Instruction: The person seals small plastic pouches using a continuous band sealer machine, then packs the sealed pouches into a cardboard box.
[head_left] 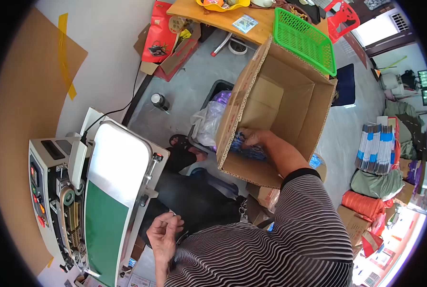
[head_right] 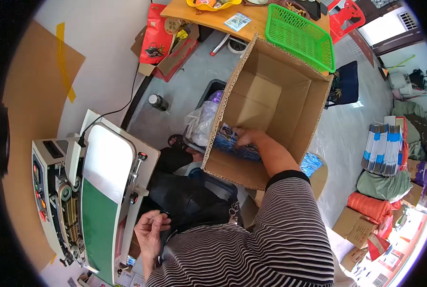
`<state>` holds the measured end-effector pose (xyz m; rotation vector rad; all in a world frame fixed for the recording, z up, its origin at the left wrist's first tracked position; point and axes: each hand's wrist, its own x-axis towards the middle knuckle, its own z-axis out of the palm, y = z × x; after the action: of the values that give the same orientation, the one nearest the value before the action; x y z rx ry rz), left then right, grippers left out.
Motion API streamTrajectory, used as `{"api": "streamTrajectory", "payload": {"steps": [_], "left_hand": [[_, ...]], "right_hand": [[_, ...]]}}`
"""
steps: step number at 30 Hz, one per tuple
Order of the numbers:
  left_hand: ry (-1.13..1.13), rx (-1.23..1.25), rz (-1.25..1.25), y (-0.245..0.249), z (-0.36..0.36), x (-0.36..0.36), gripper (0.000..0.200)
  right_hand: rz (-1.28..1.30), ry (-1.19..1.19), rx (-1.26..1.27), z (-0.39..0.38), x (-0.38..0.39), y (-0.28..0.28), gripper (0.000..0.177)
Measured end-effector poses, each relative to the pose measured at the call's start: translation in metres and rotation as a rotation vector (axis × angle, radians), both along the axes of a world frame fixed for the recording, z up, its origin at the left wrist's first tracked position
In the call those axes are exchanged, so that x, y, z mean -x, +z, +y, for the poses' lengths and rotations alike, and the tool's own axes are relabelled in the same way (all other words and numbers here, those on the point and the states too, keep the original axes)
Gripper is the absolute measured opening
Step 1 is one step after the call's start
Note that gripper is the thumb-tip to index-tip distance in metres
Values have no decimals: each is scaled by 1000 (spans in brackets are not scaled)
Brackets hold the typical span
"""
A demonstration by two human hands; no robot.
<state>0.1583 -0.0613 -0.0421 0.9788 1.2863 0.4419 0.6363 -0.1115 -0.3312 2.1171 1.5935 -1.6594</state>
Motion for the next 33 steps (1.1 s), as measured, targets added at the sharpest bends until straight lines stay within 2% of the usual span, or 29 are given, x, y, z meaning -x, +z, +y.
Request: {"api": "streamTrajectory", "payload": {"steps": [1, 4, 9, 13, 16, 20, 24, 25, 28, 33], "left_hand": [[-12, -2, -2, 0, 1, -4, 22], [-22, -2, 1, -2, 3, -7, 23], [-35, 26, 8, 3, 3, -18, 22], [-22, 22, 13, 5, 1, -18, 22], [-14, 26, 16, 3, -1, -17, 22], [-21, 31, 3, -3, -4, -16, 22], [-21, 25, 4, -4, -5, -13, 22], [-18, 21, 4, -4, -4, -12, 22], [-17, 19, -3, -5, -4, -11, 22], [-28, 31, -6, -5, -4, -15, 21]], "right_hand": [[5, -3, 0, 1, 1, -7, 80], [-60, 43, -148, 7, 13, -22, 96], [-55, -27, -322, 14, 37, -32, 97], [-55, -61, -159, 21, 49, -27, 84], [104, -124, -148, 24, 34, -5, 71], [136, -108, -247, 11, 10, -74, 63], [149, -185, -315, 10, 10, -60, 68], [149, -184, -315, 12, 7, -42, 68], [65, -295, 70, 13, -7, 15, 78], [60, -184, 224, 0, -6, -6, 93]]}}
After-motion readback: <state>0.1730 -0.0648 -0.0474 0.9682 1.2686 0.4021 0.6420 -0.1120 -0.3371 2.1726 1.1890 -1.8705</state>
